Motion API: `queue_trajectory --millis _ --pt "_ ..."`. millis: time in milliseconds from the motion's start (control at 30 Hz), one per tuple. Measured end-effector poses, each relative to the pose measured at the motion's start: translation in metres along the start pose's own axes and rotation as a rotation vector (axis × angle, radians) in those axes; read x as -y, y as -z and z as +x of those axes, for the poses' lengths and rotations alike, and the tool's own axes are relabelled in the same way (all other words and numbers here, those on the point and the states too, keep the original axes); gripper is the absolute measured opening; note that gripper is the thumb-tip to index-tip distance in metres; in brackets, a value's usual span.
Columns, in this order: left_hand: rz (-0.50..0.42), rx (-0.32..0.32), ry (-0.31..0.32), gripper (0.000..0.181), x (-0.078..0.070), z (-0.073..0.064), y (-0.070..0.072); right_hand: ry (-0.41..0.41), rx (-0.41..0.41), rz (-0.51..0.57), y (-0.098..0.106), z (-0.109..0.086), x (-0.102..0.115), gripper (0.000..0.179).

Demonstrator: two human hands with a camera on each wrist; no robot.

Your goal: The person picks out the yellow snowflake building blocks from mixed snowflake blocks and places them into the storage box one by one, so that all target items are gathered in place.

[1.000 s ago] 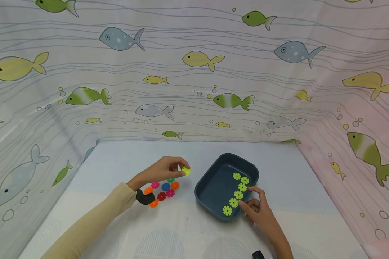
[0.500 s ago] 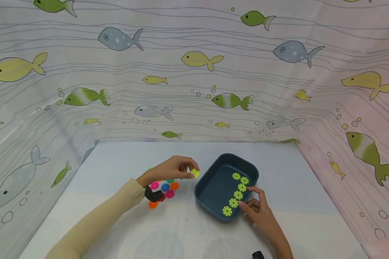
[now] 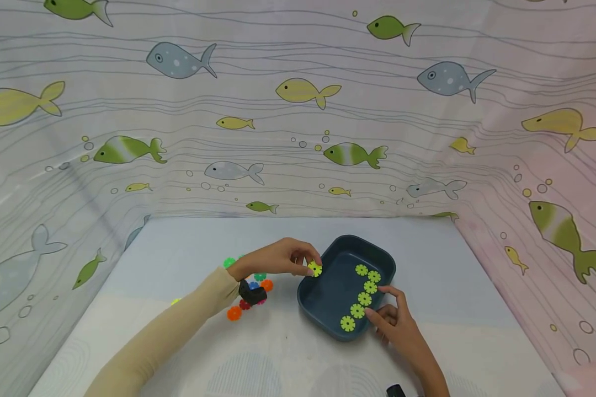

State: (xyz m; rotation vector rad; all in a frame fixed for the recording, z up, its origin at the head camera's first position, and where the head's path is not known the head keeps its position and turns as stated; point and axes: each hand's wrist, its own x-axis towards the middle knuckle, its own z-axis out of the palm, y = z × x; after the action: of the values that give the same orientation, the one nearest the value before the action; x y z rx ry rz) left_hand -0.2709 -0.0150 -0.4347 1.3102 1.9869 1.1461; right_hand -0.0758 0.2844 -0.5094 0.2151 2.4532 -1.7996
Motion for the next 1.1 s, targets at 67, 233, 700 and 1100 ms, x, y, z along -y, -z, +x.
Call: queue_trajectory --millis 67,233,700,1100 --pt "-0.007 0.025 -0.009 0.022 -0.001 0.005 -0.002 -0.001 0.001 0.001 0.000 0.000 -0.001 0.068" --pt "0.030 0.090 -0.037 0.023 -0.002 0.020 -0.010 -0.012 0.004 0.000 0.001 0.001 -0.002 0.068" --pt "0.008 0.236 -0.007 0.025 -0.008 0.064 -0.021 -0.030 -0.001 0.002 0.001 0.003 -0.004 0.069" --pt "0.018 0.294 0.043 0.028 -0.005 0.088 -0.034 -0.019 -0.010 -0.003 0.001 0.003 -0.003 0.069"
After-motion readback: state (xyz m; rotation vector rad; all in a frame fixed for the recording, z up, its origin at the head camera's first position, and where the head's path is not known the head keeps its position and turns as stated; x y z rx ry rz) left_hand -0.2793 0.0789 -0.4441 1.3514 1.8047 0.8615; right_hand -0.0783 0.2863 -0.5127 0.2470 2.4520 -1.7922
